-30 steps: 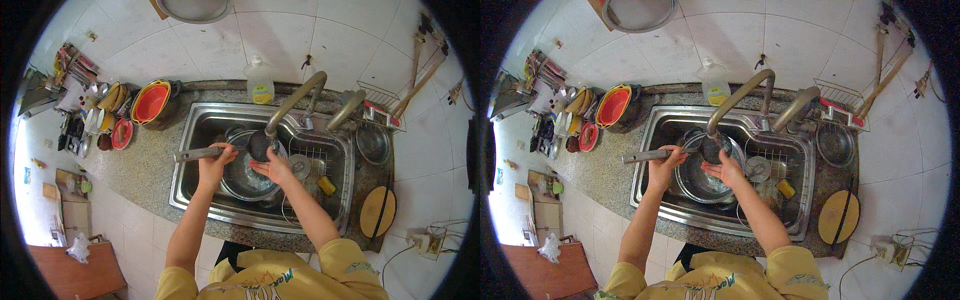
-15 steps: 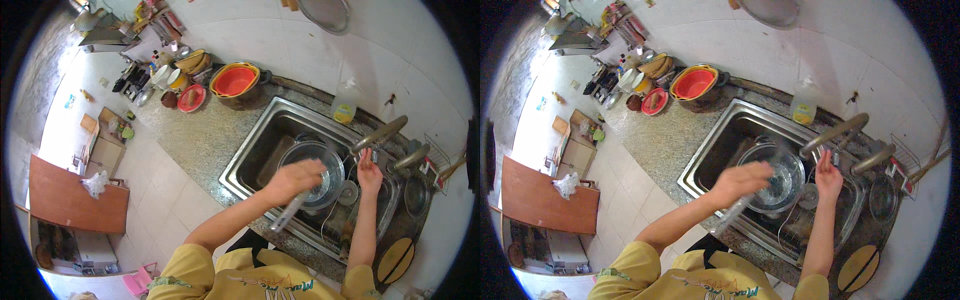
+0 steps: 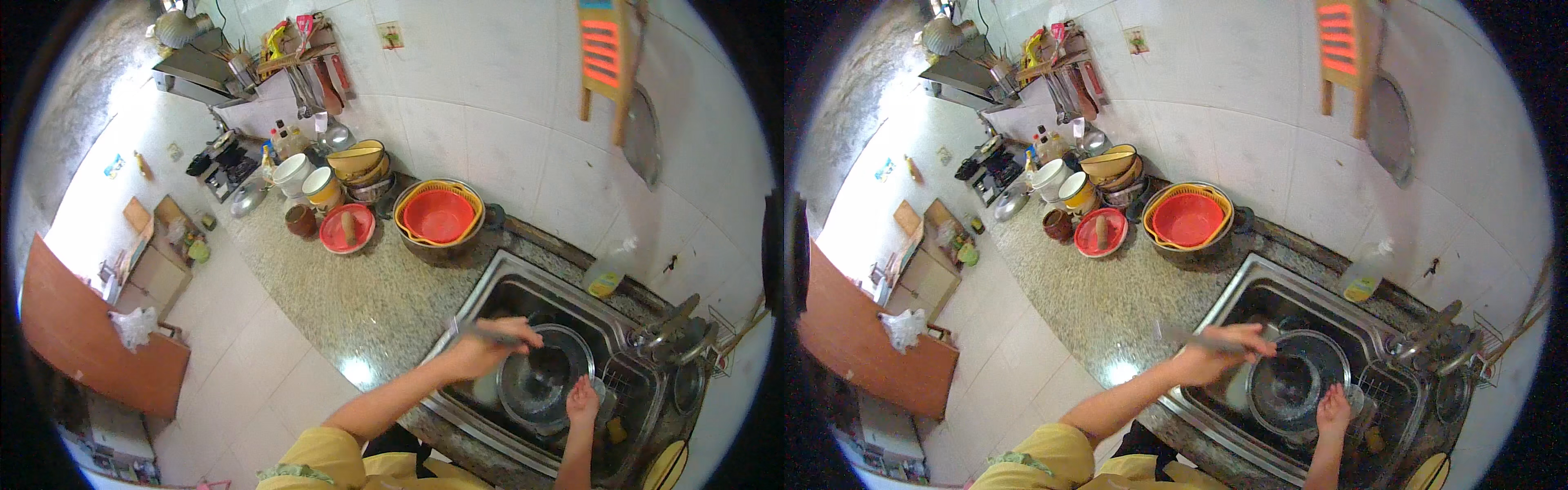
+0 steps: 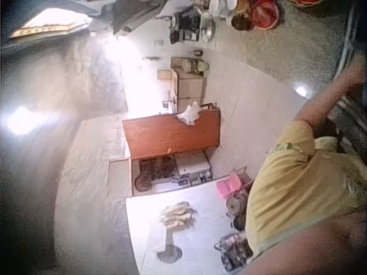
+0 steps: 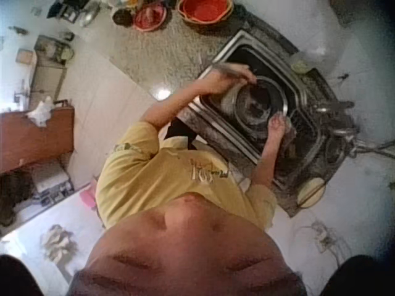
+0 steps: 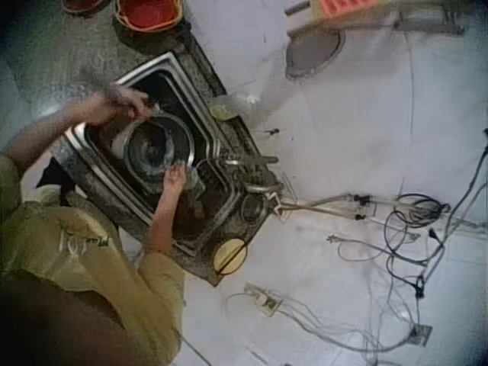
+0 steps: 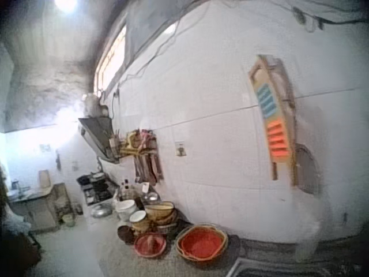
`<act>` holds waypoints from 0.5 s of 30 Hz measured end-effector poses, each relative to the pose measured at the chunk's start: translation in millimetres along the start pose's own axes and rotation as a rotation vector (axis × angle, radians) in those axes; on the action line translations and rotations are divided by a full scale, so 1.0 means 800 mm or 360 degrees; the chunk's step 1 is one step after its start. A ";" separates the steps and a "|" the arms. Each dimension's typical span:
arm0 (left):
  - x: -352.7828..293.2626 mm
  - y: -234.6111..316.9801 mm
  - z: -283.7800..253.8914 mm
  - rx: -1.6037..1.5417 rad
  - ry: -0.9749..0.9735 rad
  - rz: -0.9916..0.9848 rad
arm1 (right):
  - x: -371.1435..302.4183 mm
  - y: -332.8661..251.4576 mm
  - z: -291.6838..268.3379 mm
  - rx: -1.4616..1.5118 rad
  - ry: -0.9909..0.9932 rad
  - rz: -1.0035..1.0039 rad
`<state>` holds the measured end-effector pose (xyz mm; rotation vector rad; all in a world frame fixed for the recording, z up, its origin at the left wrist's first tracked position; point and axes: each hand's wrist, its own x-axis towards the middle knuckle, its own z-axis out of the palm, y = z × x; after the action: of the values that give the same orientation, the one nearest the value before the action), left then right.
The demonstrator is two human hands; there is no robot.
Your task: The person washes a metal ladle and a large metal pot in a kitchen sink. They use a sponge and running water to scrub the items, rinsing them thoroughly before placing the ladle on a drying rack and continuing to clean the pot.
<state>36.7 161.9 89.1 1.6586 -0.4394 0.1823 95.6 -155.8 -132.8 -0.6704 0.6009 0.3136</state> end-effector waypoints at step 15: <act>0.058 0.007 -0.712 0.0182 0.1396 -0.0591 | -0.041 0.221 0.131 0.0212 0.0097 -0.0217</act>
<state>153.0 711.7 191.9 1.5651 0.5435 0.6261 33.0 43.0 -133.0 -0.5911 0.6249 0.1253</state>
